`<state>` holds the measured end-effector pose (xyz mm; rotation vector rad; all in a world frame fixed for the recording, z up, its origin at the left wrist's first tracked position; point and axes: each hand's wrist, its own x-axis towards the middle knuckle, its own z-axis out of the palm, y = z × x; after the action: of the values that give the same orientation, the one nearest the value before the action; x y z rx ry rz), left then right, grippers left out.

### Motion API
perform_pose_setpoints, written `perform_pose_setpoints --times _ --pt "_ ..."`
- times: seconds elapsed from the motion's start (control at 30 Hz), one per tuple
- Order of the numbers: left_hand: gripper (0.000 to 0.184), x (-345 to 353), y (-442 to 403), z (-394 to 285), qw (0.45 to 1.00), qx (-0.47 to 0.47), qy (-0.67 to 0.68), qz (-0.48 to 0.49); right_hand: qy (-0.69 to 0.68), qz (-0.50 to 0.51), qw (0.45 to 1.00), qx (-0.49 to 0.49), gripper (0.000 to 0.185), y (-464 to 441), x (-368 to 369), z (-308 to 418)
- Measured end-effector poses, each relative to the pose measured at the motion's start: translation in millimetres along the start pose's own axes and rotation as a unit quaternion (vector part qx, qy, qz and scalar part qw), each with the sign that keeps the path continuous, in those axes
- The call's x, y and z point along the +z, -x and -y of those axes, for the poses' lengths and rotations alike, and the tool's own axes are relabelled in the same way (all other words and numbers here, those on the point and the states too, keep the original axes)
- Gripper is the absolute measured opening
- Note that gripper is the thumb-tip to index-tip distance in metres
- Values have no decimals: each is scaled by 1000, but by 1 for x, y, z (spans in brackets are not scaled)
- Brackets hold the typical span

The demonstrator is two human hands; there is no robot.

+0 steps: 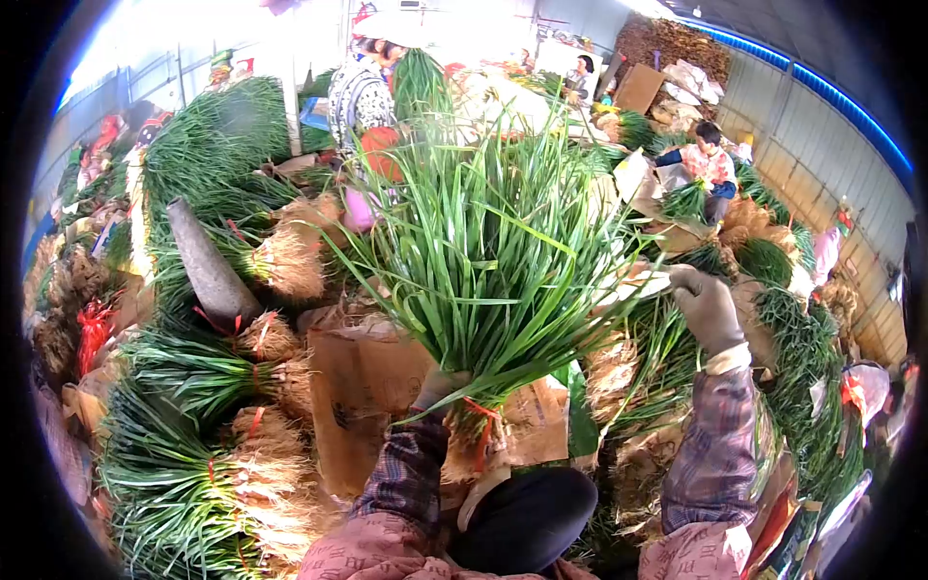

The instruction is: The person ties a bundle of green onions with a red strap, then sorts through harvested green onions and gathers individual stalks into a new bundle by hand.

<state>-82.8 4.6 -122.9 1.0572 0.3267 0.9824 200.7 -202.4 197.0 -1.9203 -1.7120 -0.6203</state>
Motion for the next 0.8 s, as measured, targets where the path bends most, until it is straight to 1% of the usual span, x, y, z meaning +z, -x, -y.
perform_pose_setpoints --times 0.03,0.07,0.1,0.13,0.17,0.2,0.23,0.27,0.3,0.33,0.37,0.4,0.43,0.47,0.5,0.53,0.57,0.6,0.63,0.73,0.77,0.8 --pt "40 -6 -4 8 1000 12 -17 5 -16 -95 995 22 17 -7 -6 23" --pt "40 -13 -4 17 1000 10 -16 22 -99 -131 984 65 20 -15 -15 48" --pt "39 -22 -5 24 999 10 -17 40 -204 -142 966 70 22 -26 -17 69" --pt "38 -32 -7 32 998 11 -20 57 -308 -154 936 75 24 -37 -18 88" --pt "44 -47 -11 46 996 -3 -75 50 -225 -78 970 57 23 -48 -25 112" --pt "47 -43 -8 42 997 8 -44 60 -139 -38 989 9 23 -59 -15 121" --pt "50 -35 -4 32 997 21 -13 67 -56 -6 997 -44 24 -70 -5 130" --pt "53 -32 -1 25 997 37 19 71 30 -13 991 -127 25 -83 24 124" --pt "66 -43 3 37 998 15 -36 48 131 83 983 -93 26 -96 40 121" --pt "67 -48 3 36 997 30 -37 58 231 176 955 -57 26 -108 52 120" --pt "67 -51 2 36 996 46 -35 68 237 70 969 6 26 -108 48 96" --pt "68 -49 3 40 995 61 -30 75 178 9 983 34 26 -107 32 72" --pt "75 -38 7 24 997 13 16 69 88 17 995 37 26 -92 19 51" --pt "77 -29 12 10 997 9 -74 31 8 109 993 33 26 -66 16 31" --pt "79 -21 15 -4 986 5 -167 -3 -58 234 970 36 26 -29 20 12" --pt "82 -6 13 -13 967 4 -253 -36 -104 364 925 35 27 13 35 -4" --pt "84 16 12 -27 918 7 -389 -74 -137 479 867 28 27 60 60 -13" --pt "87 39 17 -42 847 3 -522 -98 -168 554 815 25 28 113 99 -15" --pt "90 54 22 -45 756 2 -645 -111 -198 592 781 36 31 159 129 -9" --pt "97 84 47 -7 617 93 -780 -47 -244 627 735 88 42 271 233 34" --pt "92 71 54 24 549 107 -828 45 -253 580 774 32 42 385 321 -3" --pt "92 60 61 36 622 4 -774 114 -228 625 746 16 40 378 303 21"
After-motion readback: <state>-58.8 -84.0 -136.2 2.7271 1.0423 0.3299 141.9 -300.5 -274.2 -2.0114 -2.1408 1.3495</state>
